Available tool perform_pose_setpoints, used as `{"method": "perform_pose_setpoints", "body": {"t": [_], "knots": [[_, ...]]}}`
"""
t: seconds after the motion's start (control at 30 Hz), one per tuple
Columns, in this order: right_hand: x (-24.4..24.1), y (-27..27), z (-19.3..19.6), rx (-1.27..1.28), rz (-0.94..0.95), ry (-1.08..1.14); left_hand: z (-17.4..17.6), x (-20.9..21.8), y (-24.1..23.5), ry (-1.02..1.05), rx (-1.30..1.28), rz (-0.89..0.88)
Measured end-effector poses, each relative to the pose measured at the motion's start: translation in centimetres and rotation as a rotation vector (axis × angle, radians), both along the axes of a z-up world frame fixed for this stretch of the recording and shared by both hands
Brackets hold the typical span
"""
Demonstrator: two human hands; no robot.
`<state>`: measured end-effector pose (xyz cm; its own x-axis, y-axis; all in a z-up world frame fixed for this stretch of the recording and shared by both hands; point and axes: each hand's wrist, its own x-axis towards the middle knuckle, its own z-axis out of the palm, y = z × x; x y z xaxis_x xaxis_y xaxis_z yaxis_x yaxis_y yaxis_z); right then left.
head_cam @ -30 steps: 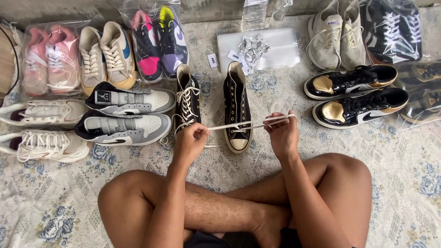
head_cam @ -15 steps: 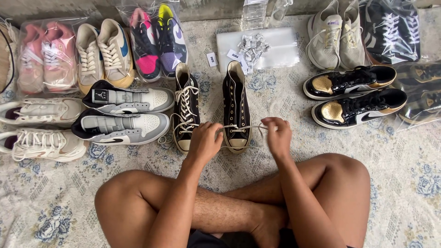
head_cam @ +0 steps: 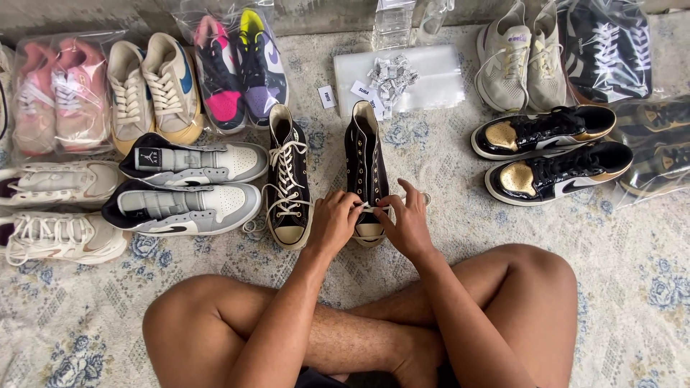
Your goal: The person sits on a rug surrounded by various pairs of sneakers and laces a black high-top shoe. They thread white laces through the eyelets, pull them tight, and tie a knot.
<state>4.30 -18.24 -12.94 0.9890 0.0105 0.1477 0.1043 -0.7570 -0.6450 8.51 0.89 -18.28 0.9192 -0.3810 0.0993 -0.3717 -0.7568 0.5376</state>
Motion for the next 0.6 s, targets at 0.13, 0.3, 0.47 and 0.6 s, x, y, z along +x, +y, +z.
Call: {"method": "perform_pose_setpoints", "body": {"t": [0.13, 0.3, 0.47, 0.6], "knots": [[-0.1, 0.0, 0.1, 0.009, 0.015, 0.122, -3.1, 0.4, 0.0, 0.013, -0.002, 0.005], [-0.2, -0.4, -1.3, -0.15, 0.038, 0.084, -1.7, 0.0, 0.0, 0.016, 0.124, -0.041], [0.4, -1.2, -2.6, -0.24, 0.006, 0.019, -1.2, 0.1, 0.5, 0.093, 0.131, -0.028], [0.5, -0.5, -2.1, -0.301, -0.035, -0.072, -0.3, -1.1, 0.5, 0.137, 0.065, -0.048]]}}
